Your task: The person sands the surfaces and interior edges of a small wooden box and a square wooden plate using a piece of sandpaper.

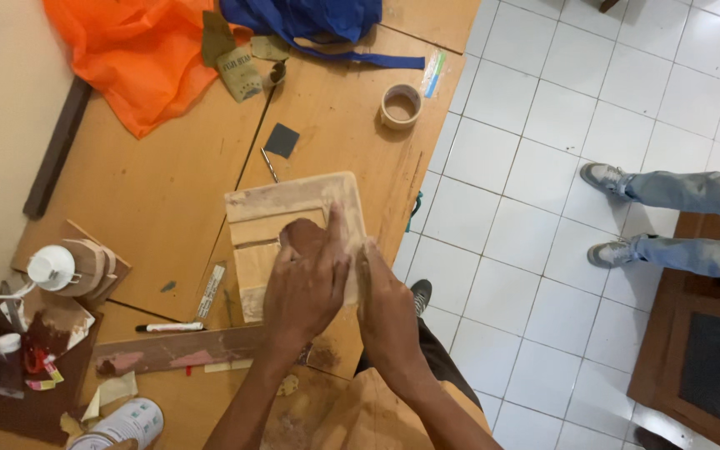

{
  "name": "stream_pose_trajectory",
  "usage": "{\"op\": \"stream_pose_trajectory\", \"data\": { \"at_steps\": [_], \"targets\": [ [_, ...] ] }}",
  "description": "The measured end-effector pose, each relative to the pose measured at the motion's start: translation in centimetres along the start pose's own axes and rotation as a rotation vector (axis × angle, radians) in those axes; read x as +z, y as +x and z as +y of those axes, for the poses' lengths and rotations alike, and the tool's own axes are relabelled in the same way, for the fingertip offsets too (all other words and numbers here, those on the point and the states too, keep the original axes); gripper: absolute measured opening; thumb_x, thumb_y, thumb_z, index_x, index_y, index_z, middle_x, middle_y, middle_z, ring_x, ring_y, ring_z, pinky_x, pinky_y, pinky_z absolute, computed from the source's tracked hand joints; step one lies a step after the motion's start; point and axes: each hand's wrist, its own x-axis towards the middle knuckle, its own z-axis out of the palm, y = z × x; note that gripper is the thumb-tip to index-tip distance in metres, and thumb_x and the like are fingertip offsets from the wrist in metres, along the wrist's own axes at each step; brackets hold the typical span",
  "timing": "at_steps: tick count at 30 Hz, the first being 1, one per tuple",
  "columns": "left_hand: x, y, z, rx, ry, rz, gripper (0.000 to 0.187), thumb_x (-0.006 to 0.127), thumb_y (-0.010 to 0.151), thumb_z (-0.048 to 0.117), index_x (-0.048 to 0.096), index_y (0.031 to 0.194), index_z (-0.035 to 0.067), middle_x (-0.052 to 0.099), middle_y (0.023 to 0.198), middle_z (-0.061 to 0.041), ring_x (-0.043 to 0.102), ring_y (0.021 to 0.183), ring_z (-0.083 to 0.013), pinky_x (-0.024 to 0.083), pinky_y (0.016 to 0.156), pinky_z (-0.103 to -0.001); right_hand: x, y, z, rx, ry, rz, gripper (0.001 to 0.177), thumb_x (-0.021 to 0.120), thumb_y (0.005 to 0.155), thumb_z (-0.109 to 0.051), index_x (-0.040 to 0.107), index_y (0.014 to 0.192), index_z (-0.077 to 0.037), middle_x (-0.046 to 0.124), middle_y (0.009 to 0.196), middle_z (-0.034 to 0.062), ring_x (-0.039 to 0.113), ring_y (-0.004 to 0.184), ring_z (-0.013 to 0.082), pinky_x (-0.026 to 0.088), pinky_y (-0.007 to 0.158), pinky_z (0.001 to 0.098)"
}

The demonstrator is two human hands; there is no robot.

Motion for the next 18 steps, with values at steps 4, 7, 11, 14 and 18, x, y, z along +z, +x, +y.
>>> {"op": "stream_pose_trajectory", "data": {
  "at_steps": [4, 7, 11, 14, 18],
  "targets": [
    [1.1, -0.2, -0.8, 0.019, 0.048, 0.004, 0.065, 0.038, 0.101, 0.03, 0.028, 0.164, 0.013, 0.072, 0.076, -0.017, 0.071, 0.058, -0.0336, 0.04, 0.086, -0.039, 2.8, 5.9, 1.6, 0.068, -0.021, -0.006, 0.054, 0.066, 0.09, -0.016, 0.054, 0.142, -0.011, 0.073, 0.112, 0.0167, 0.071, 0.097, 0.0446, 0.058, 0.081, 0.0547],
    [0.9, 0.1, -0.3, 0.005, 0.103, 0.029, 0.064, 0.042, 0.099, 0.029, 0.038, 0.161, 0.014, 0.069, 0.072, -0.011, 0.069, 0.056, -0.0271, 0.04, 0.081, -0.036, 4.1, 9.2, 2.0, 0.021, -0.035, 0.053, 0.056, 0.07, 0.089, -0.022, 0.053, 0.14, -0.008, 0.07, 0.116, 0.02, 0.069, 0.104, 0.0458, 0.057, 0.085, 0.0578],
    [1.9, 0.2, -0.6, -0.03, 0.021, 0.028, 0.066, 0.034, 0.106, 0.034, 0.023, 0.167, 0.012, 0.066, 0.064, -0.018, 0.067, 0.056, -0.0376, 0.04, 0.082, -0.041, 2.0, 0.8, 0.4, 0.043, 0.008, 0.045, 0.061, 0.061, 0.096, -0.02, 0.046, 0.154, -0.005, 0.067, 0.13, 0.0188, 0.066, 0.114, 0.0426, 0.055, 0.085, 0.0516],
    [1.7, 0.4, -0.5, -0.045, 0.008, 0.014, 0.068, 0.036, 0.104, 0.032, 0.022, 0.168, 0.013, 0.066, 0.056, -0.015, 0.065, 0.048, -0.0323, 0.04, 0.078, -0.039, 0.6, -3.7, 1.5, 0.184, 0.077, -0.079, 0.054, 0.048, 0.101, 0.0, 0.047, 0.155, -0.007, 0.069, 0.128, 0.0247, 0.07, 0.093, 0.0464, 0.06, 0.073, 0.0497],
    [1.9, 0.6, -0.6, -0.021, 0.092, 0.025, 0.066, 0.037, 0.105, 0.033, 0.025, 0.167, 0.013, 0.065, 0.056, -0.017, 0.07, 0.057, -0.0337, 0.041, 0.08, -0.038, 0.0, 5.5, -0.4, 0.041, 0.17, 0.021, 0.053, 0.057, 0.097, -0.01, 0.05, 0.15, -0.006, 0.067, 0.133, 0.019, 0.067, 0.108, 0.0434, 0.056, 0.084, 0.0528]
  ]
}}
